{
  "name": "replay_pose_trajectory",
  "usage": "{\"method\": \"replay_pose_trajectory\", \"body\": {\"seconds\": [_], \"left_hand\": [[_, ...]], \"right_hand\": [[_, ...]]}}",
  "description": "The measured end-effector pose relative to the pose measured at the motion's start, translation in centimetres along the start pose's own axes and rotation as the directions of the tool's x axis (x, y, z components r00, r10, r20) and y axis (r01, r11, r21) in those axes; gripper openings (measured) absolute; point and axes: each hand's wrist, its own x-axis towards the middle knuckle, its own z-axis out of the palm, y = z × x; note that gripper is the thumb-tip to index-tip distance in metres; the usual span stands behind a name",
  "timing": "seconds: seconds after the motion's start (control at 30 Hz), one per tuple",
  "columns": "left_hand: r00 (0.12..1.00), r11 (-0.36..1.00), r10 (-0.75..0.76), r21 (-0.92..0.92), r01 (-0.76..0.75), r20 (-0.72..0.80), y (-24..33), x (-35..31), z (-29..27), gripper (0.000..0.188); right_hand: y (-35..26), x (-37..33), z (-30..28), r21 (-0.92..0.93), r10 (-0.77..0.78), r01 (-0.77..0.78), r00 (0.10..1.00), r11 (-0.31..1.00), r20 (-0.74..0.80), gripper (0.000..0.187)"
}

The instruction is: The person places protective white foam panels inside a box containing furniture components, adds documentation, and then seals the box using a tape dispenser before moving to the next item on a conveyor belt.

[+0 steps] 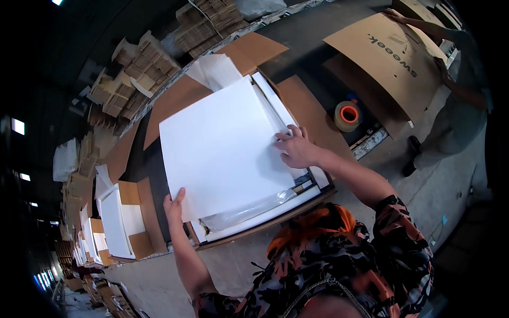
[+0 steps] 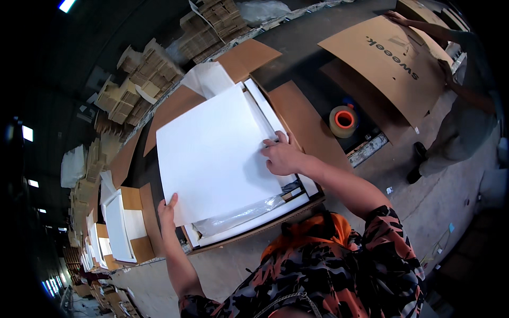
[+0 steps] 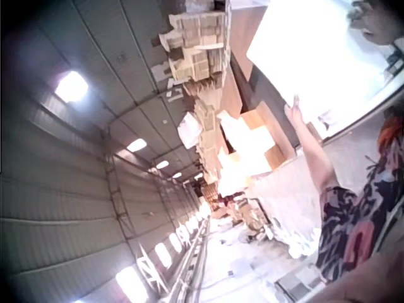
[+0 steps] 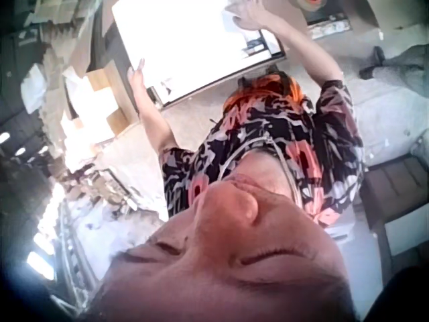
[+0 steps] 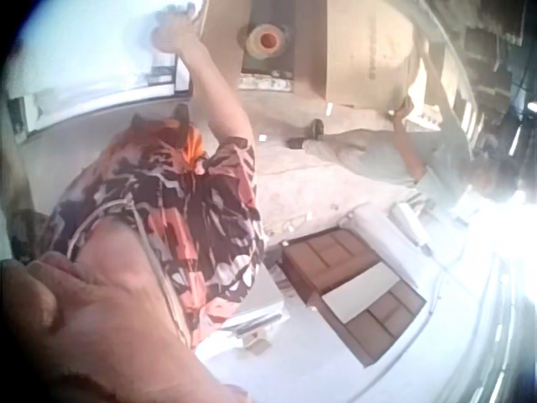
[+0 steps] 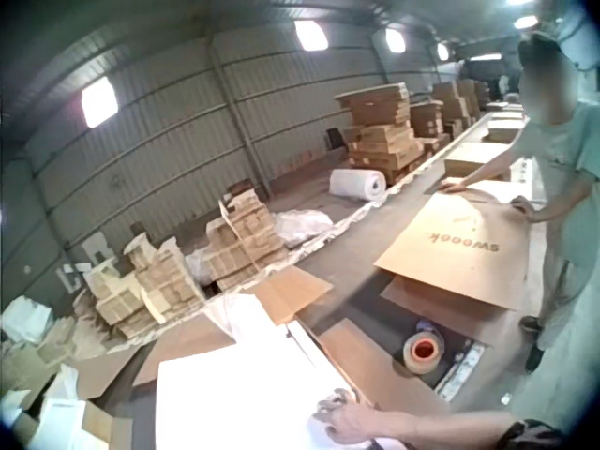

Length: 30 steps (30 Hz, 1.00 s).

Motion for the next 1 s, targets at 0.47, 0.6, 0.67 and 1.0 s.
{"method": "replay_pose_trajectory", "body": {"seconds": [0.47,0.6,0.67,1.0], "left_hand": [[0.886,0.763,-0.288,-0.646,-0.016,-0.362,-20.7,1.2,-18.7,0.064],[0.803,0.834,-0.380,-0.546,0.082,-0.460,-26.3,3.3,-19.6,0.058],[0.794,0.805,-0.427,-0.582,0.116,-0.432,-27.8,4.3,-18.9,0.058],[0.826,0.908,-0.318,-0.401,0.124,-0.465,-30.2,2.1,-21.3,0.057]], "right_hand": [[-10.8,-1.0,2.9,-0.074,-0.563,0.573,0.761,0.816,-0.323,0.050],[-13.3,2.2,7.7,-0.241,-0.702,0.666,0.703,0.706,-0.113,0.050],[-12.7,3.8,10.3,-0.131,-0.631,0.660,0.748,0.740,0.204,0.055],[-12.1,1.7,11.1,-0.211,-0.611,0.621,0.783,0.755,0.118,0.057]]}}
